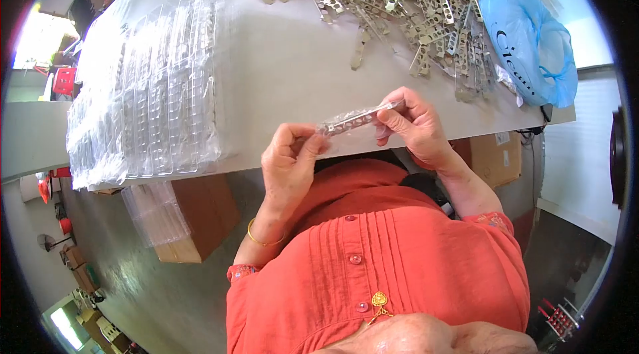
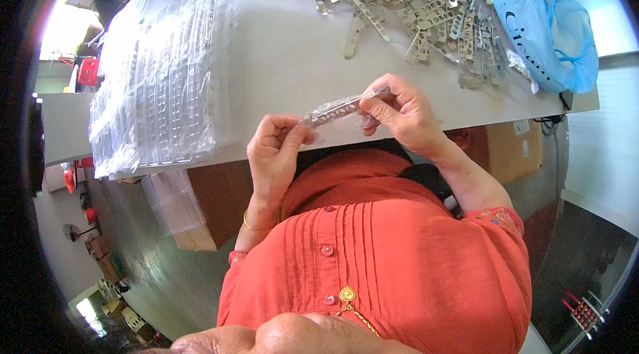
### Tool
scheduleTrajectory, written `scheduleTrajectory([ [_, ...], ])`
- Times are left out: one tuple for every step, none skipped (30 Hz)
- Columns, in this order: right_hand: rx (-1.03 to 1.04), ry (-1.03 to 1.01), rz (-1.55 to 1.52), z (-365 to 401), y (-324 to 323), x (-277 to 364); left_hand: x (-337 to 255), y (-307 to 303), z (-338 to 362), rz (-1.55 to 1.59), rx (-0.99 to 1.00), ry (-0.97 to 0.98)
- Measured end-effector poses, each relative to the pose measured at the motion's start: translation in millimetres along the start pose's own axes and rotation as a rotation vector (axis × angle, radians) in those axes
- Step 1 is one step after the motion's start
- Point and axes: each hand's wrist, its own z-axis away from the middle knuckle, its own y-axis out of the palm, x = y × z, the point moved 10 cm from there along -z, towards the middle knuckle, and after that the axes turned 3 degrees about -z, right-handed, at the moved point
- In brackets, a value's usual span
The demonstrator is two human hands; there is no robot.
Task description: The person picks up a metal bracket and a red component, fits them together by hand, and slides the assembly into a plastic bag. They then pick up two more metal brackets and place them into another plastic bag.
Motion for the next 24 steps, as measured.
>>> scheduleTrajectory([
  [-0.003,0.0,0.001,0.6,-1.9,0.9,-4.4,-5.2,-0.1,0.024,-0.043,0.032],
  [0.003,0.041,0.126,1.1,-3.0,-2.2,-4.3,-7.3,-0.7,0.023,-0.042,0.03],
  [0.011,0.08,0.252,0.8,-3.9,-5.1,-9.6,-11.2,-1.9,0.0,-0.054,0.083],
  [0.01,0.08,0.251,-1.7,-4.7,-3.9,-15.0,-14.5,-2.8,-0.022,-0.065,0.136],
  [0.049,-0.085,0.474,-5.4,1.1,12.9,-15.4,-16.1,-4.2,-0.022,-0.063,0.136],
  [0.088,-0.252,0.696,-5.2,10.4,27.8,-20.1,-18.7,-4.9,-0.093,-0.084,0.174],
  [0.087,-0.251,0.696,-7.0,11.8,31.0,-24.5,-19.9,-5.6,-0.163,-0.105,0.212],
  [0.042,-0.338,0.756,-6.8,14.2,43.3,-24.0,-19.2,-7.8,-0.163,-0.104,0.211],
  [-0.004,-0.427,0.815,-5.7,15.5,53.4,-32.4,-21.2,-8.1,-0.277,-0.157,0.297],
  [-0.003,-0.427,0.813,-8.0,14.2,53.5,-40.4,-22.2,-7.7,-0.392,-0.21,0.383],
  [-0.016,-0.494,0.882,-8.3,14.9,58.4,-36.6,-22.8,-11.6,-0.394,-0.21,0.384],
  [-0.029,-0.562,0.95,-7.9,16.2,62.4,-30.7,-27.4,-15.1,-0.422,-0.253,0.383],
  [-0.028,-0.564,0.949,-9.5,13.7,58.4,-26.1,-31.5,-17.8,-0.449,-0.296,0.382],
  [-0.045,-0.549,1.044,-11.4,10.0,48.9,-22.5,-31.7,-20.7,-0.451,-0.297,0.38],
  [-0.063,-0.53,1.14,-12.4,6.5,40.1,-23.7,-35.3,-19.6,-0.51,-0.365,0.413],
  [-0.063,-0.527,1.139,-12.1,4.1,35.2,-26.8,-38.2,-16.8,-0.569,-0.433,0.444],
  [-0.064,-0.494,1.107,-13.4,-0.1,29.5,-26.6,-37.8,-15.4,-0.569,-0.433,0.441],
  [-0.061,-0.459,1.074,-14.7,-3.2,23.9,-21.2,-36.7,-15.9,-0.544,-0.392,0.369],
  [-0.057,-0.456,1.07,-15.2,-3.7,20.9,-15.8,-35.4,-16.2,-0.52,-0.352,0.298],
  [-0.067,-0.458,1.06,-15.8,-5.1,19.7,-17.4,-35.0,-14.6,-0.523,-0.352,0.297],
  [-0.079,-0.462,1.051,-16.4,-6.2,20.1,-14.0,-29.5,-16.9,-0.541,-0.293,0.252],
  [-0.08,-0.463,1.051,-16.7,-6.0,20.7,-10.4,-23.1,-19.5,-0.557,-0.233,0.207],
  [-0.074,-0.46,1.064,-16.8,-5.1,20.7,-13.4,-20.0,-19.6,-0.556,-0.232,0.208],
  [-0.067,-0.456,1.077,-16.6,-4.1,20.3,-16.0,-16.0,-19.9,-0.554,-0.22,0.203],
])
